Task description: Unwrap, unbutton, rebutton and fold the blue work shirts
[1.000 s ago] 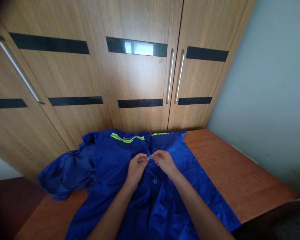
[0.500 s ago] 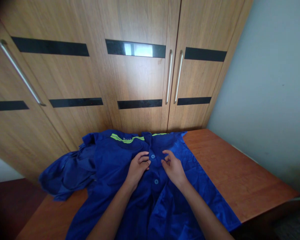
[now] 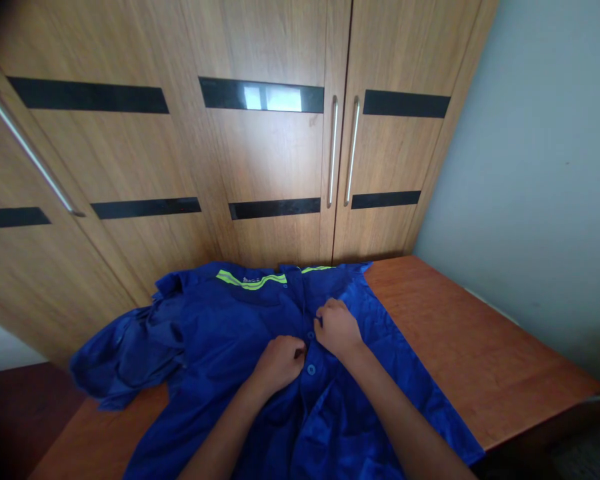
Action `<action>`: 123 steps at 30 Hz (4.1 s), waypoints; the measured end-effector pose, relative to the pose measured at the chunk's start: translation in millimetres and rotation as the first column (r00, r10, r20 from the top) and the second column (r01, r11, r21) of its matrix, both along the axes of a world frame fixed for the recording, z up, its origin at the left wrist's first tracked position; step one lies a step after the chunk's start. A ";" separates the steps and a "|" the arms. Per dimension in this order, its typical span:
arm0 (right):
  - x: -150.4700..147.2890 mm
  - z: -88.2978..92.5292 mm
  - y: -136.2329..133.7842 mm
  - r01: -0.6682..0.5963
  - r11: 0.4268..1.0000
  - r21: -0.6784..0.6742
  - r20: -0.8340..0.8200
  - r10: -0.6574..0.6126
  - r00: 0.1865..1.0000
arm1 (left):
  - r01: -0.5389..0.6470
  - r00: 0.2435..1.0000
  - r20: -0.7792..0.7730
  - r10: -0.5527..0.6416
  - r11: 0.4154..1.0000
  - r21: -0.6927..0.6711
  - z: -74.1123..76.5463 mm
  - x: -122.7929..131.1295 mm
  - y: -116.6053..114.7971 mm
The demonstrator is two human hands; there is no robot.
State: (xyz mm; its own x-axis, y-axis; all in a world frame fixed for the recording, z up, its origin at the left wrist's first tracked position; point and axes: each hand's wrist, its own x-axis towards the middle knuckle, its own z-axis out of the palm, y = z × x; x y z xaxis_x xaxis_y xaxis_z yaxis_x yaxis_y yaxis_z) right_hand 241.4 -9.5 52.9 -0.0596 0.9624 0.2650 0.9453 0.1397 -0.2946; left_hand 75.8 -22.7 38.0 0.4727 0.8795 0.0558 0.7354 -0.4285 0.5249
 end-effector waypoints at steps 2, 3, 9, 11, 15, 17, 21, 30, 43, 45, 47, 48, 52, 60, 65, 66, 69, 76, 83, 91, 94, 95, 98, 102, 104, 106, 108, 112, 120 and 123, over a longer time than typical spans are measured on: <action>-13.4 7.5 21.0 0.030 0.999 -0.017 -0.079 -0.031 0.996 | -0.002 0.996 -0.087 0.002 1.000 0.003 7.3 1.6 -1.9; -19.4 8.0 31.7 0.046 0.998 -0.048 -0.107 -0.051 0.993 | -0.016 0.992 -0.124 0.017 1.000 0.009 12.0 2.1 -1.0; -30.5 -19.9 68.3 0.059 0.986 -0.154 -0.160 -0.084 0.984 | -0.188 0.953 -0.212 0.216 0.972 0.143 46.5 7.4 41.9; -27.7 -30.2 68.3 0.067 0.987 -0.148 -0.188 -0.095 0.977 | -0.172 0.955 -0.216 0.204 0.972 0.160 50.8 10.8 62.3; -23.3 -42.8 64.1 0.082 0.990 -0.113 -0.252 -0.108 0.962 | -0.088 0.958 -0.256 0.129 0.982 0.165 42.1 9.6 81.9; -22.8 -46.2 63.3 0.084 0.992 -0.094 -0.286 -0.108 0.952 | -0.049 0.955 -0.280 0.096 0.985 0.168 34.5 2.2 78.3; -24.0 -50.4 64.0 0.089 0.994 -0.068 -0.351 -0.107 0.930 | 0.019 0.949 -0.313 0.036 0.985 0.171 23.0 -18.1 61.0; -23.8 -54.2 63.8 0.038 0.999 -0.018 -0.473 -0.042 0.880 | -0.103 0.962 -0.234 0.138 0.982 0.156 12.1 -23.1 75.9; -18.8 -64.3 71.2 -0.003 0.999 0.042 -0.606 0.028 0.795 | -0.201 0.949 -0.251 0.194 0.980 -0.003 6.6 -7.3 106.1; -18.7 -64.4 71.0 -0.005 0.998 0.059 -0.616 0.040 0.787 | -0.208 0.947 -0.252 0.199 0.978 -0.009 6.9 -6.0 107.0; -19.1 -64.2 70.8 -0.002 0.997 0.077 -0.625 0.050 0.779 | -0.225 0.946 -0.240 0.216 0.974 -0.009 6.9 -5.9 107.7; -19.5 -64.1 70.8 0.003 0.996 0.087 -0.629 0.052 0.776 | -0.236 0.946 -0.228 0.229 0.972 -0.004 6.9 -6.1 107.9; -22.3 -63.3 70.9 0.028 0.990 0.136 -0.644 0.067 0.762 | -0.312 0.940 -0.121 0.318 0.948 0.067 8.5 -4.5 106.7; -23.3 -61.8 70.4 0.031 0.971 0.238 -0.588 0.119 0.800 | -0.408 0.902 0.216 0.375 0.902 0.138 5.4 18.0 95.7; -24.1 -63.1 70.6 0.023 0.960 0.280 -0.552 0.141 0.822 | -0.405 0.852 0.399 0.338 0.909 0.094 -7.3 12.3 88.4; -24.5 -63.1 70.3 0.019 0.958 0.285 -0.548 0.147 0.824 | -0.397 0.846 0.423 0.325 0.913 0.092 -9.9 10.0 86.9; -25.8 -62.4 68.8 0.006 0.955 0.295 -0.540 0.161 0.826 | -0.369 0.835 0.469 0.287 0.925 0.092 -16.8 5.0 83.0; -27.3 -57.0 62.5 -0.085 0.946 0.313 -0.492 0.238 0.837 | -0.374 0.820 0.504 0.272 0.921 0.111 -23.5 5.2 81.1; -28.4 -52.6 57.4 -0.131 0.936 0.328 -0.406 0.264 0.875 | -0.417 0.803 0.513 0.303 0.901 0.120 -21.9 6.3 79.1; -31.3 -57.1 54.2 -0.210 0.966 0.148 -0.478 0.256 0.840 | -0.387 0.751 0.587 0.302 0.922 0.020 -20.4 7.4 79.9; -31.8 -53.3 49.2 -0.276 0.954 0.115 -0.469 0.297 0.832 | -0.367 0.706 0.634 0.314 0.929 -0.052 -22.7 6.5 82.7; -31.8 -51.3 47.4 -0.297 0.948 0.116 -0.472 0.316 0.823 | -0.367 0.688 0.649 0.325 0.927 -0.076 -24.2 6.0 83.9; -32.1 -45.0 43.6 -0.330 0.935 0.128 -0.528 0.345 0.776 | -0.369 0.631 0.688 0.358 0.919 -0.140 -29.6 4.3 87.5; -31.9 -41.7 43.0 -0.288 0.948 0.138 -0.587 0.313 0.747 | -0.364 0.580 0.721 0.378 0.913 -0.185 -33.7 3.8 89.6; -30.7 -42.0 44.0 -0.249 0.954 0.169 -0.552 0.301 0.778 | -0.361 0.572 0.728 0.379 0.913 -0.192 -33.7 4.3 89.4; -28.9 -42.3 45.3 -0.211 0.951 0.225 -0.485 0.297 0.822 | -0.358 0.575 0.727 0.377 0.914 -0.191 -32.7 4.9 88.5; -27.1 -41.9 46.2 -0.183 0.945 0.271 -0.408 0.285 0.868 | -0.362 0.587 0.720 0.371 0.915 -0.177 -31.0 5.6 87.1; -24.9 -38.2 45.8 -0.131 0.941 0.313 -0.255 0.216 0.943 | -0.382 0.619 0.701 0.354 0.916 -0.124 -26.5 8.3 83.1; -23.2 -34.7 45.1 -0.072 0.947 0.314 -0.229 0.149 0.962 | -0.378 0.648 0.690 0.321 0.923 -0.075 -22.1 13.3 79.1; -23.1 -39.8 49.6 -0.026 0.963 0.269 -0.413 0.139 0.900 | -0.369 0.655 0.688 0.313 0.927 -0.070 -23.5 12.9 79.5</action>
State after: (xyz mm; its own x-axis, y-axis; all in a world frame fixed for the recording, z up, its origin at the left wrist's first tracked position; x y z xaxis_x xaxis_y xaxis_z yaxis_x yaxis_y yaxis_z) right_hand 218.3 40.1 13.1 0.0371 0.8568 0.5143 0.7191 0.3345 -0.6091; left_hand 88.7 56.8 14.5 -0.0523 0.9513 0.3038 0.2935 -0.2762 0.9152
